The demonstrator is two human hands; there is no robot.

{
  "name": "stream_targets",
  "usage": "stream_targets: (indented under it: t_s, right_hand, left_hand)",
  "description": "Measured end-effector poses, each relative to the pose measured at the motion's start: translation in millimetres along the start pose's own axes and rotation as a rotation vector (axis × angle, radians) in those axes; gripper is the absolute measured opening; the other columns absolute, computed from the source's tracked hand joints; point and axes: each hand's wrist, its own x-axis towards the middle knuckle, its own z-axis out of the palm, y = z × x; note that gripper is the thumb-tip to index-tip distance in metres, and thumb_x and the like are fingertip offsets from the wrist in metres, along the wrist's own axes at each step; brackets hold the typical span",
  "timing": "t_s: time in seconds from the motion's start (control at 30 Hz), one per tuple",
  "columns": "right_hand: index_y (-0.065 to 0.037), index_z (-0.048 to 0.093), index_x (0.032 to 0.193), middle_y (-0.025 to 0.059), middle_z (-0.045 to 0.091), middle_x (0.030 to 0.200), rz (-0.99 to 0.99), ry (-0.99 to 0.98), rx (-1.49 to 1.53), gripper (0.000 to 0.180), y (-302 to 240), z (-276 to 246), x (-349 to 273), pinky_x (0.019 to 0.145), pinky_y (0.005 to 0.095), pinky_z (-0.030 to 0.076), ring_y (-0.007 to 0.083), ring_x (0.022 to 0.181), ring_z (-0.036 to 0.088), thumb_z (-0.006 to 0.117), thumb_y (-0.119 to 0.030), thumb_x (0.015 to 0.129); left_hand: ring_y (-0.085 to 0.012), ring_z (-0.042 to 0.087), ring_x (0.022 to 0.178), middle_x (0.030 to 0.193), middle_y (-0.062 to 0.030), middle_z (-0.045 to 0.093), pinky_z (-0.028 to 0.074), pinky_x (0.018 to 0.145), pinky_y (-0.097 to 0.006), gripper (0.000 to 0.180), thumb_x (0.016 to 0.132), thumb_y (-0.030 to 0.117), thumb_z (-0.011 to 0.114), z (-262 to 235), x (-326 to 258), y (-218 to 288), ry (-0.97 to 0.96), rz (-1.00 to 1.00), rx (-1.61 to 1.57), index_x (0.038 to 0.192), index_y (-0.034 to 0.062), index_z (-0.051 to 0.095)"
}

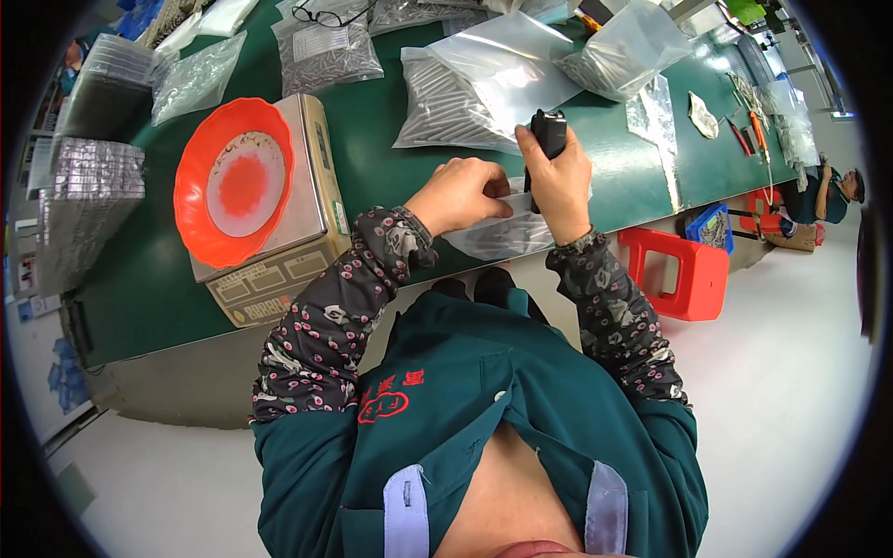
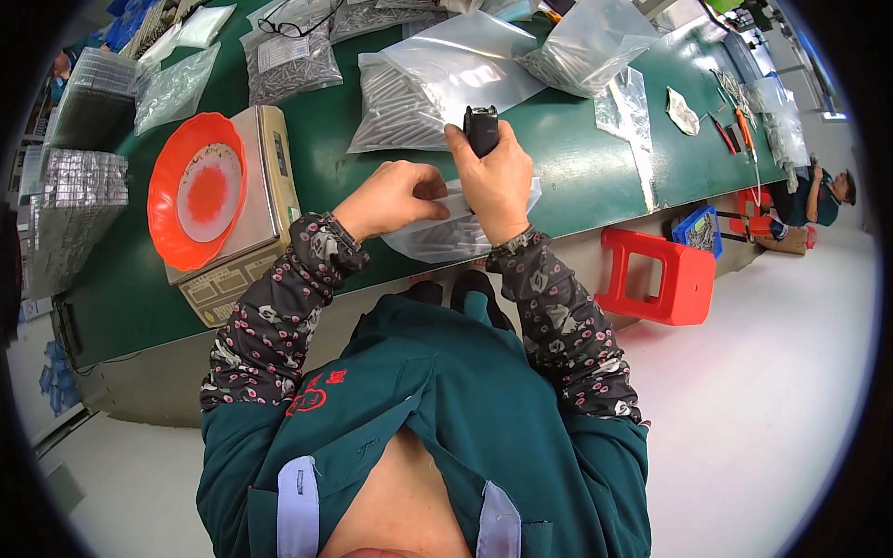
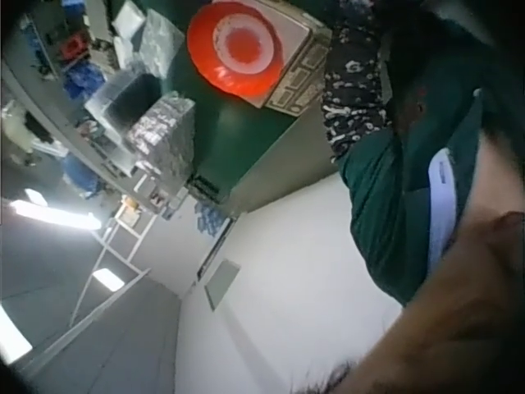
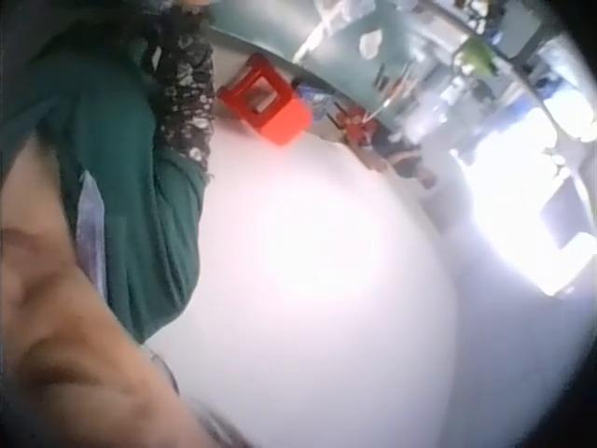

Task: Weighing small metal pins on a digital scale and packing them into plastic bags sealed with a stapler.

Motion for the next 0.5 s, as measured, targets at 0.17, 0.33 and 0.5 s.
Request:
stream_targets:
  t_s: [0.17, 0.33, 0.5]
  right_hand:
    - [-0.001, 0.056, 0.082, 0.0141, 0.059, 0.064, 0.003, 0.019, -0.014, 0.044, 8.7, -0.7, 0.9, 0.058, 0.0362, 0.045, 0.0309, 0.062, 0.059, 0.065, -0.043, 0.071]
    - [-0.001, 0.055, 0.083, 0.0139, 0.06, 0.065, 0.038, 0.02, -0.045, 0.045, -2.9, 0.2, -3.4, 0.058, 0.0361, 0.045, 0.0308, 0.063, 0.059, 0.065, -0.044, 0.07]
    - [0.0, 0.053, 0.081, 0.0067, 0.055, 0.058, -0.153, -0.018, -0.016, 0.039, -20.6, 19.3, -33.3, 0.05, 0.0296, 0.041, 0.0152, 0.052, 0.052, 0.066, -0.037, 0.074]
  left_hand:
    - [-0.0247, 0.056, 0.071, 0.072, -0.011, 0.059, 0.043, 0.063, -0.033, 0.026, 0.069, 0.025, 0.065, -9.4, -35.4, -14.4, 0.101, 0.101, 0.205, 0.077, 0.0005, 0.06]
    - [-0.0252, 0.053, 0.07, 0.07, -0.0106, 0.056, 0.041, 0.062, -0.034, 0.025, 0.075, 0.025, 0.062, -6.4, -63.4, -31.3, 0.173, 0.121, 0.186, 0.075, -0.0004, 0.059]
    - [-0.0276, 0.055, 0.07, 0.07, -0.0097, 0.058, 0.041, 0.063, -0.038, 0.028, 0.077, 0.029, 0.056, -4.3, -65.4, -34.0, 0.21, 0.15, 0.157, 0.07, 0.0024, 0.061]
